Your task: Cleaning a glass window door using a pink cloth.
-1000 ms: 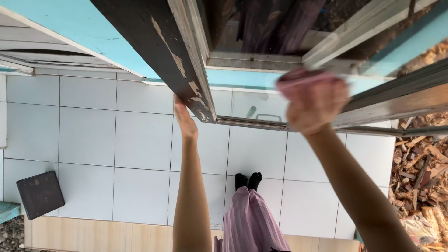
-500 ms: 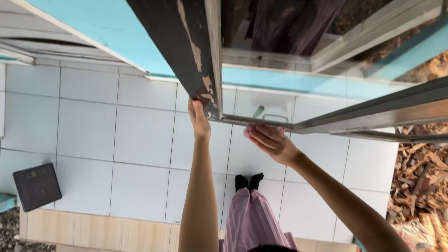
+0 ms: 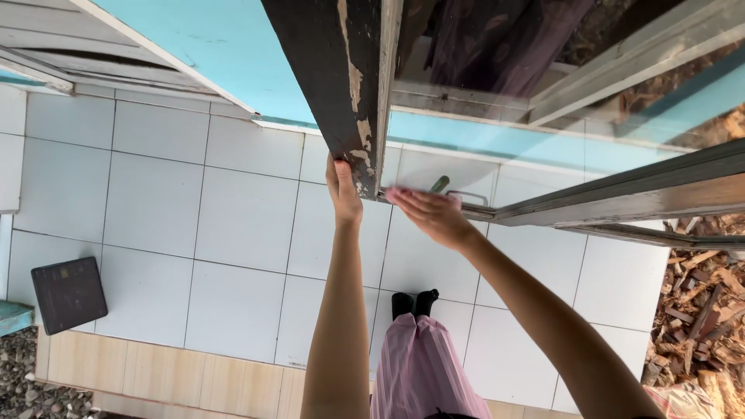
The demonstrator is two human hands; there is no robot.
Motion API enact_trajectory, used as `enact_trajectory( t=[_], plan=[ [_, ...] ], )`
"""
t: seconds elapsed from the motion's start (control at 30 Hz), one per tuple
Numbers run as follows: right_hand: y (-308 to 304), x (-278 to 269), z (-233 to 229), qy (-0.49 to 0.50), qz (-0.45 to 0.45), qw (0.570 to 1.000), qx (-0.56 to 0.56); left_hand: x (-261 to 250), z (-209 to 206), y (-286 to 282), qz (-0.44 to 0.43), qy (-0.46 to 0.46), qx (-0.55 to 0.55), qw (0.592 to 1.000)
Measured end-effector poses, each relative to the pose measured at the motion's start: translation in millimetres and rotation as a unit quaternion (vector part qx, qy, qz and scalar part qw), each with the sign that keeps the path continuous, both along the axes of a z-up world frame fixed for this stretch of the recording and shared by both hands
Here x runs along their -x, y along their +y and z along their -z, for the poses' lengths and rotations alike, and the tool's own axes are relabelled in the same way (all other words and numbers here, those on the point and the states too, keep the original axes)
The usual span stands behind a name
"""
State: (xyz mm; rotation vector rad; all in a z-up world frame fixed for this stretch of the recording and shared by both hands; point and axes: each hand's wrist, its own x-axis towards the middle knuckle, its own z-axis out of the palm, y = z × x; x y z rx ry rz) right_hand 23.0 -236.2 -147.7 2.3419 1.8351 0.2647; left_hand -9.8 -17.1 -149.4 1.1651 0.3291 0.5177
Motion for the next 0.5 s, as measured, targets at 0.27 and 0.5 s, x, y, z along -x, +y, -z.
enact_trajectory(
  t=[0.27,0.5],
  plan=[
    [-46.8,19.6,-92.6,0.154,0.050,0.937,-0.309,-3.3,-0.2,2.6,0.004,0.004,-0.024,1.000],
    [-53.0,-49.8,-117.3,-0.206,0.177,0.864,-0.425,0.6,27.5,-1.0,-0.043,0.002,-0.019,0.999]
  ],
)
